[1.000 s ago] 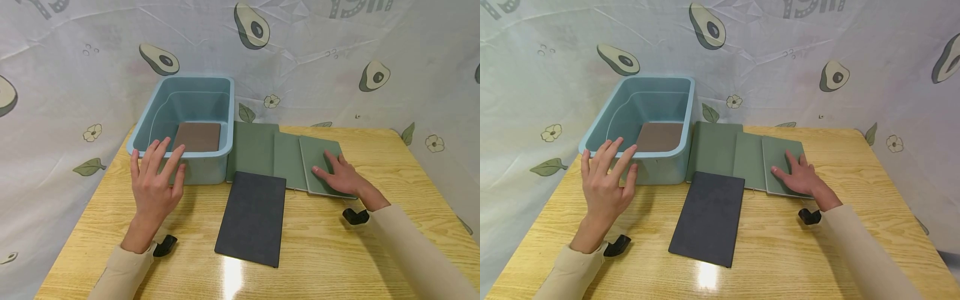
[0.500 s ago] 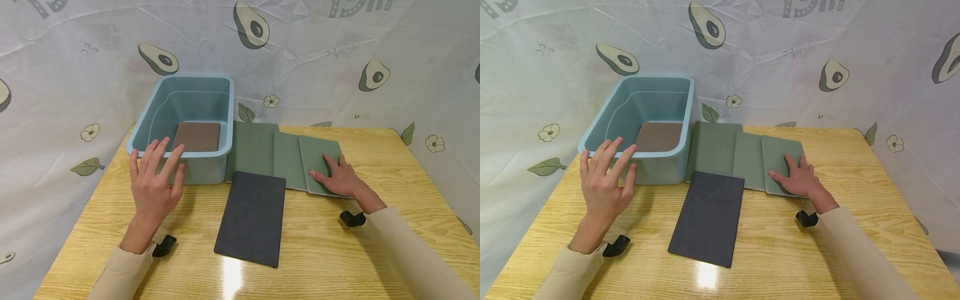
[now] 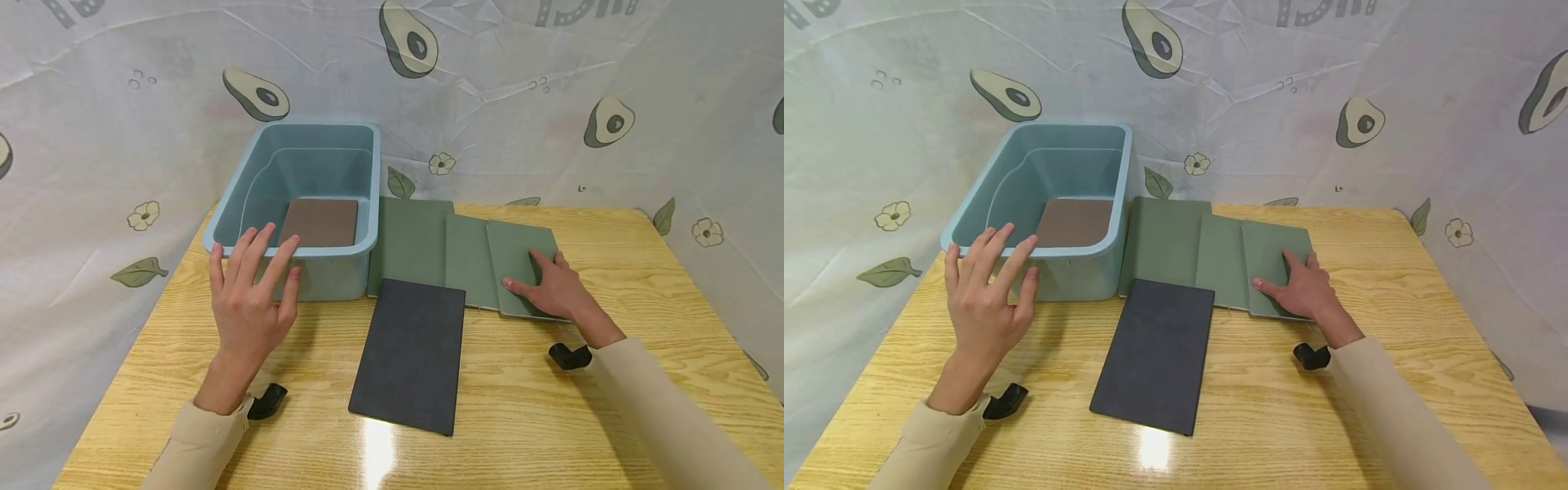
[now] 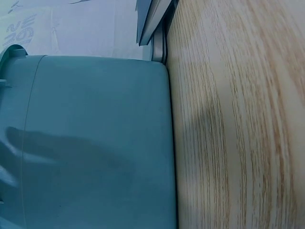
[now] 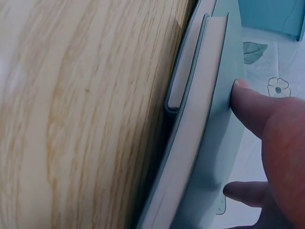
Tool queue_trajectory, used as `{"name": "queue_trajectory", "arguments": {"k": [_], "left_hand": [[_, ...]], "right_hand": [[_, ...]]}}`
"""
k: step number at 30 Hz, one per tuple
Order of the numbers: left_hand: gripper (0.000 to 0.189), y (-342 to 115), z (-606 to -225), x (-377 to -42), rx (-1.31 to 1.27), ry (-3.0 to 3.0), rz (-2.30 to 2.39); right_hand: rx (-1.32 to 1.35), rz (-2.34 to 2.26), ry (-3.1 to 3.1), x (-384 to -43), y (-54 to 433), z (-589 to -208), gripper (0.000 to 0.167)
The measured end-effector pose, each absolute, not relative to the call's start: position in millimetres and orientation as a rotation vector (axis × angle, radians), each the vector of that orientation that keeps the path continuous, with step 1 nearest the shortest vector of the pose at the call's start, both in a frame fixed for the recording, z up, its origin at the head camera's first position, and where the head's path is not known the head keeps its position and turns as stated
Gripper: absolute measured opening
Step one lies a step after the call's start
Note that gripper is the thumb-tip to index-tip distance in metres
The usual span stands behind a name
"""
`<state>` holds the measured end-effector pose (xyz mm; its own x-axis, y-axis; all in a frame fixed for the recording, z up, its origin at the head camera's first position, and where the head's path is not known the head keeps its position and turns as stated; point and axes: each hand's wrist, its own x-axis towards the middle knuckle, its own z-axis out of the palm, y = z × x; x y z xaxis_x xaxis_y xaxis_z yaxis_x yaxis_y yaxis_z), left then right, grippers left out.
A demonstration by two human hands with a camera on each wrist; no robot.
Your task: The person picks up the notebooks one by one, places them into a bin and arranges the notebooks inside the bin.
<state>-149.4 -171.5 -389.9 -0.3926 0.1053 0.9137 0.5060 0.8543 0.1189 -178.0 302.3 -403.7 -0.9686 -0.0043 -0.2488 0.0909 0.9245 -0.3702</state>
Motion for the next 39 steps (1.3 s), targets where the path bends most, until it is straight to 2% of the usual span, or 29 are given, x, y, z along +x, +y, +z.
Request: {"name": "queue_trajectory", "arguments": {"k": [9,14,20,26,28,32,33,36,37,39], "left_hand": [[0.041,-172,-390,-148,-0.456,-1.957,-0.46],[0.041,-173,-389,-147,-0.454,-1.967,-0.456],[0.042,-173,-388,-147,-0.457,-1.97,-0.455],[0.042,-173,-387,-146,-0.462,-1.975,-0.455],[0.042,-173,-387,-146,-0.463,-1.975,-0.452],[0.042,-173,-387,-146,-0.46,-1.974,-0.45],[0.042,-173,-387,-146,-0.46,-1.974,-0.45],[0.042,-173,-387,-147,-0.459,-1.972,-0.45],[0.042,-173,-387,-147,-0.459,-1.971,-0.448],[0.042,-174,-388,-147,-0.459,-1.969,-0.447]], "right_hand": [[0.144,-0.633,2.869,-181,308,-401,0.11],[0.184,-0.791,2.881,-180,318,-401,0.106],[0.369,-1.223,2.717,-176,330,-400,0.097],[0.583,-1.846,2.174,-174,349,-397,0.094],[0.618,-2.018,1.93,-175,357,-397,0.082],[0.611,-2.215,1.536,-178,368,-397,0.023],[0.602,-2.238,1.469,-179,369,-397,0.014],[0.559,-2.255,1.376,-180,370,-399,0.014],[0.553,-2.258,1.357,-180,370,-399,0.019],[0.555,-2.263,1.325,-180,369,-400,0.043]]}}
